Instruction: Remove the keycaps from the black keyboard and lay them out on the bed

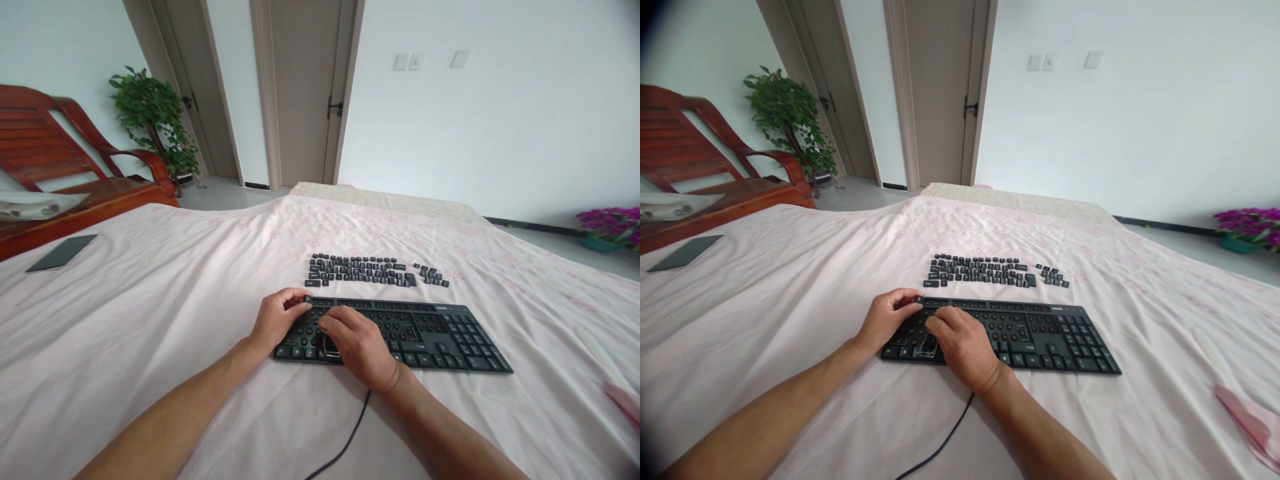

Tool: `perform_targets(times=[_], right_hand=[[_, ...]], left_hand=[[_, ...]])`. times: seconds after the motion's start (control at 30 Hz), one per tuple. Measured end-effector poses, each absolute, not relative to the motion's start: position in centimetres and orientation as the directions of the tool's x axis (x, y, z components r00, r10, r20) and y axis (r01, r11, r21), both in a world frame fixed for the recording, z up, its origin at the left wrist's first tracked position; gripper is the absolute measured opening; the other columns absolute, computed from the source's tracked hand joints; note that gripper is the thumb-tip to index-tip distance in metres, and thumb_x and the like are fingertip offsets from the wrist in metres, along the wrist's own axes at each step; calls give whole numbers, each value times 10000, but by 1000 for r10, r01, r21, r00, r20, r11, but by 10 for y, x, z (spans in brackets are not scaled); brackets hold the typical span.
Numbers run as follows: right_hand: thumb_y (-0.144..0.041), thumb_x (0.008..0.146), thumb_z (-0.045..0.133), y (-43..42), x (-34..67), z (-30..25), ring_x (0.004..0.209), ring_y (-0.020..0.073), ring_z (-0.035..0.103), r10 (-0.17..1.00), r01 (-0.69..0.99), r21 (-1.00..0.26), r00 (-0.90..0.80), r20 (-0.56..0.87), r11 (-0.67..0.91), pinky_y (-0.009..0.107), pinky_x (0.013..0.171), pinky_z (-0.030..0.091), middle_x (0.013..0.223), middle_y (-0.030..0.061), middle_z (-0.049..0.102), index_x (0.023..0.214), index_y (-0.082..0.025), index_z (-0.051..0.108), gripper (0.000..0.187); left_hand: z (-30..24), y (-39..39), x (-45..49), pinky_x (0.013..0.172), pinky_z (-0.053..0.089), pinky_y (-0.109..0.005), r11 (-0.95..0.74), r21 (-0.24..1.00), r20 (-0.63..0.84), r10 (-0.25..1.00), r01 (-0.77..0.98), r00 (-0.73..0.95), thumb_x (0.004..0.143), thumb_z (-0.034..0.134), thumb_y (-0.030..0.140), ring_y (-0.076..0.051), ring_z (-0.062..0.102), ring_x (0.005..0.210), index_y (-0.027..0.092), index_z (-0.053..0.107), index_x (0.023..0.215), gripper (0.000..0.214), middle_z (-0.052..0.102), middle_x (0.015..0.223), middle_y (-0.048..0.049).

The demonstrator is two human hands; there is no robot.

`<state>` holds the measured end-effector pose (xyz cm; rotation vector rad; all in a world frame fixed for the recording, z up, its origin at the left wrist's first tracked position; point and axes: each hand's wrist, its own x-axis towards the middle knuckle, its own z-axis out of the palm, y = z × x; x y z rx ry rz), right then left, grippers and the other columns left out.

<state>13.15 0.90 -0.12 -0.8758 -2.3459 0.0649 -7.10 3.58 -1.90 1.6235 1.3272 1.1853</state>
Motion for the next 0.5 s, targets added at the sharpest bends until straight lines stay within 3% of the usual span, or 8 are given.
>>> perform_targets(times=[0.17, 0.3, 0.4, 0.5], right_hand=[[-95, 880, 521, 3, 129, 4, 825, 182, 591, 668, 654, -169, -667, 332, 737, 284, 752, 488, 910, 56, 642, 967, -203, 652, 190], [-38, 861, 455, 8, 131, 16, 920, 171, 614, 755, 680, -334, -554, 349, 653, 273, 831, 477, 1019, 48, 658, 1082, -228, 634, 342], [-138, 885, 498, 23, 129, 22, 860, 161, 636, 847, 690, -496, -378, 374, 527, 262, 786, 482, 989, 34, 679, 1053, -232, 646, 244], [-236, 860, 587, 37, 121, 23, 819, 168, 646, 876, 666, -573, -319, 362, 479, 263, 757, 475, 915, 23, 703, 945, -228, 685, 130]], left_hand=[[-20, 37, -68, 849, 510, -275, -232, 930, 221, 973, 285, 72, 787, 653, 266, -182, 673, 898, 199, 726, 987, 224, 735, 996, -24], [-17, 36, -66, 891, 504, -288, -233, 929, 217, 972, 286, 85, 791, 645, 247, -188, 673, 937, 204, 734, 990, 222, 736, 1013, -23], [-14, 36, -65, 879, 513, -291, -212, 940, 191, 976, 267, 102, 795, 642, 241, -190, 679, 927, 208, 733, 998, 225, 740, 999, -21], [-12, 36, -65, 864, 521, -293, -200, 951, 179, 978, 234, 107, 786, 657, 246, -197, 685, 917, 194, 733, 981, 215, 743, 984, -33]])
